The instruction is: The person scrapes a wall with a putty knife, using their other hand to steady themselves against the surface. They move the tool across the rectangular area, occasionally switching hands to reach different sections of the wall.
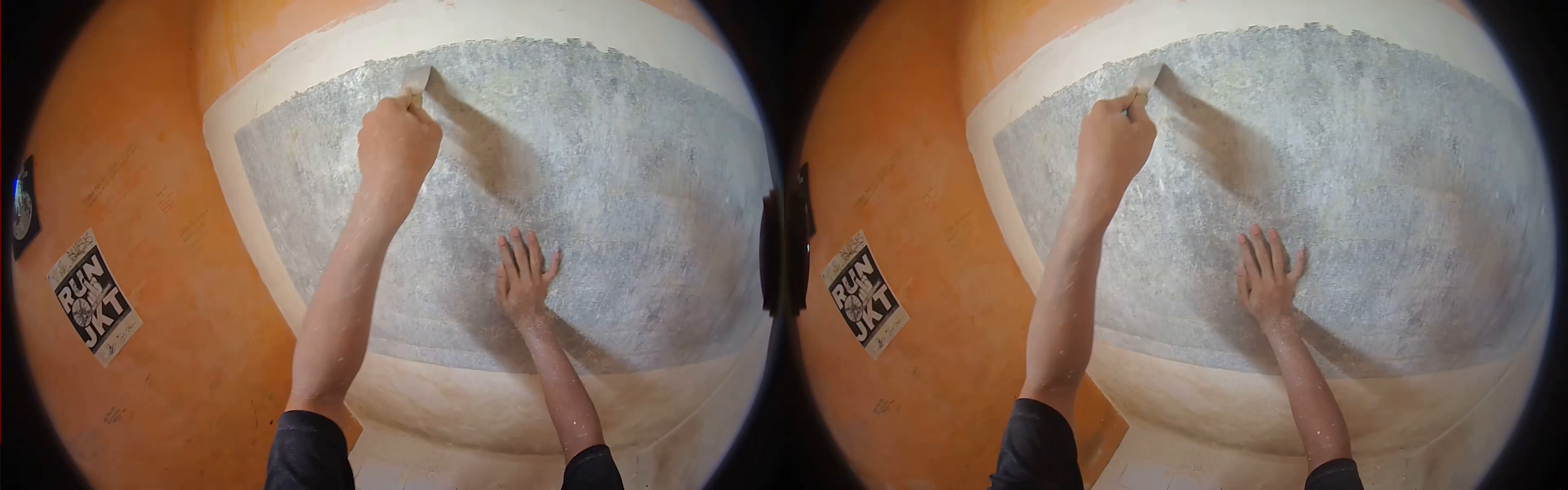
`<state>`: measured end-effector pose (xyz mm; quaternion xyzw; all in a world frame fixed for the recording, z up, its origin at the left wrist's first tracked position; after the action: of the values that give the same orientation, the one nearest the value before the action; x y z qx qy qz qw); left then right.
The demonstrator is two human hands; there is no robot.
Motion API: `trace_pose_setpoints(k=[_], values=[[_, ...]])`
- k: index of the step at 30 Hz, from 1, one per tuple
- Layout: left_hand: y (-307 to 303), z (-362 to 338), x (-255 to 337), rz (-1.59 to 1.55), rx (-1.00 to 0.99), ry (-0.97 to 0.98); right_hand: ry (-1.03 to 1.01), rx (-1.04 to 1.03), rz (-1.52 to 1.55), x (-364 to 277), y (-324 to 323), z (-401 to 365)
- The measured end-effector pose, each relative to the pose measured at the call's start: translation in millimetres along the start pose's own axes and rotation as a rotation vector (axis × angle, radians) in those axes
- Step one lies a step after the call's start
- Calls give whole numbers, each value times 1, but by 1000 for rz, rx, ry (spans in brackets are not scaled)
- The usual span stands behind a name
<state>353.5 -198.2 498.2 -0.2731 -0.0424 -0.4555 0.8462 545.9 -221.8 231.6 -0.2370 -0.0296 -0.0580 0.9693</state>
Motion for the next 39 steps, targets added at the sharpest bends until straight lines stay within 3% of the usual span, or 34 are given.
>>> trace_pose_setpoints(k=[3, 10, 12, 14, 16, 18, 20, 21, 22, 24, 26, 30, 32, 34, 35, 36, 37, 38, 39], values=[[-1, 7, -8, -93, -80, -92, -14, 40, 17, -5, 1, 1], [10, -10, -17, 82, -8, 13, -36, 42, 55, -3, 0, -2], [0, -3, -35, -84, 20, -80, 0, 16, 86, -2, -4, 0], [0, 0, -38, -61, 12, -64, -14, 50, 92, -8, -19, 5], [24, -20, -41, -180, -115, -75, -26, 27, 359, -13, -29, 12], [52, -59, -46, -191, -266, -110, -81, 6, 417, -37, -46, 24], [81, -107, -64, -327, -258, -63, 163, -313, 1423, -49, -6, 31], [90, -132, -69, -393, -207, -12, 224, -347, 1705, -62, -2, 31], [107, -153, -81, -539, -267, -50, 222, -342, 1700, -71, 6, 32], [114, -178, -92, -578, -290, -66, 107, -234, 1244, -82, 4, 30], [118, -193, -110, -711, -337, -149, 122, -303, 1218, -108, 9, 21], [125, -194, -135, -852, -386, -141, 351, -210, 1398, -122, 31, 13], [140, -198, -149, -1013, -596, -272, 486, -115, 1478, -129, 29, 15], [114, -195, -159, -1037, -532, -158, 515, -68, 1358, -128, 24, 22], [95, -191, -169, -1040, -442, -63, 534, -49, 1188, -123, 20, 28], [85, -192, -194, -1041, -409, -101, 560, -31, 1019, -119, 16, 31], [75, -202, -224, -1041, -389, -151, 444, 78, 846, -119, -1, 47], [73, -213, -258, -1046, -386, -231, 469, 94, 821, -114, -6, 58], [72, -227, -294, -1047, -385, -308, 357, 180, 511, -125, -37, 77]])
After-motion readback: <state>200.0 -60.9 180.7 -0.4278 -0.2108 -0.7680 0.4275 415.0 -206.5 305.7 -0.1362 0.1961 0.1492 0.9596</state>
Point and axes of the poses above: each hand's wrist, its own z-axis towards the middle knuckle, its own y-axis out of the palm, x = y × z, the point moved 10 cm from there along z, towards the middle knuckle, and after that the axes turned 14 degrees about -x, right-handed, at the moved point
